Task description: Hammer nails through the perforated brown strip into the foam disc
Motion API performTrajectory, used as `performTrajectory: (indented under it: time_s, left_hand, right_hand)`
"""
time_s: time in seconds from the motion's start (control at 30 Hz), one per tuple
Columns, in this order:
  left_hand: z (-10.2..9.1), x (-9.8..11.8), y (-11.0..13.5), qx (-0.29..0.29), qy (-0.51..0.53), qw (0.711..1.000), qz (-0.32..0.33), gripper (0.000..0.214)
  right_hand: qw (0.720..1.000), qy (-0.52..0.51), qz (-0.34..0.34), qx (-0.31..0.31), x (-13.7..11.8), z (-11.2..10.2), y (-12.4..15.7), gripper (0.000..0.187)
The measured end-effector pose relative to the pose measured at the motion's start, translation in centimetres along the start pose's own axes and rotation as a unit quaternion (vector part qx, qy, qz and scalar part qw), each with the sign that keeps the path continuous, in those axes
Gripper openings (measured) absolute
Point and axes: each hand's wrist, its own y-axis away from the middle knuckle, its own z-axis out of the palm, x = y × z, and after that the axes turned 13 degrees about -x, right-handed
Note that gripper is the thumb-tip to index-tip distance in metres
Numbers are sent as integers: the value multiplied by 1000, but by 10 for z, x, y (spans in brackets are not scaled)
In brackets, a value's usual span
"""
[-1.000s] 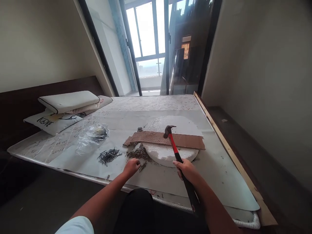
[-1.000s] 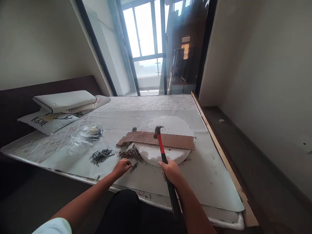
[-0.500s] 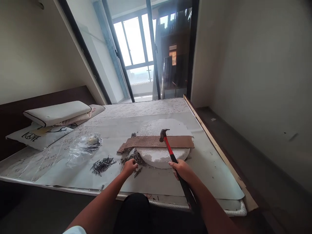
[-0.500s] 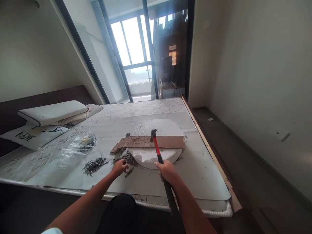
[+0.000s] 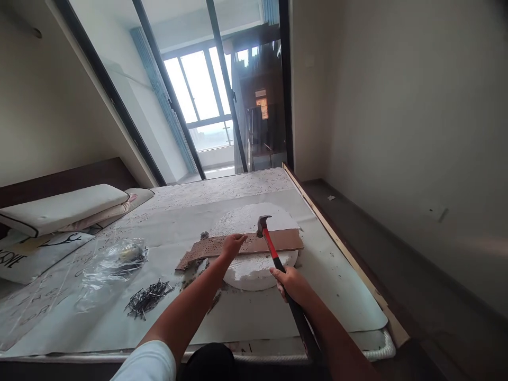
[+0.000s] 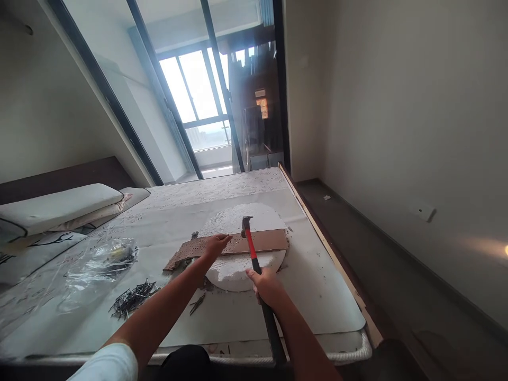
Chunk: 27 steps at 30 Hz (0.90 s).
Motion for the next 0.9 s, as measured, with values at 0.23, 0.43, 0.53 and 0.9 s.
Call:
performTrajectory:
  time_s: [0.23,0.43,0.53,0.9]
  left_hand:
    - [31,-7,-27,9,-29,999,9,39]
    - [35,-21,-36,33,-46,998,25,40]
    - [37,-25,-39,34,-42,998,25,40]
    - [39,-27,-35,26,-125,992,22,42]
  right_hand:
    - [1000,-3,-14,-1,5,-7,-5,31]
    - [1000,2,-16,-9,2,-7,-9,29]
    - [1000,4,-7,1,-2,-4,-10,29]
    - [1000,-2,4,16,1,1,-17,32]
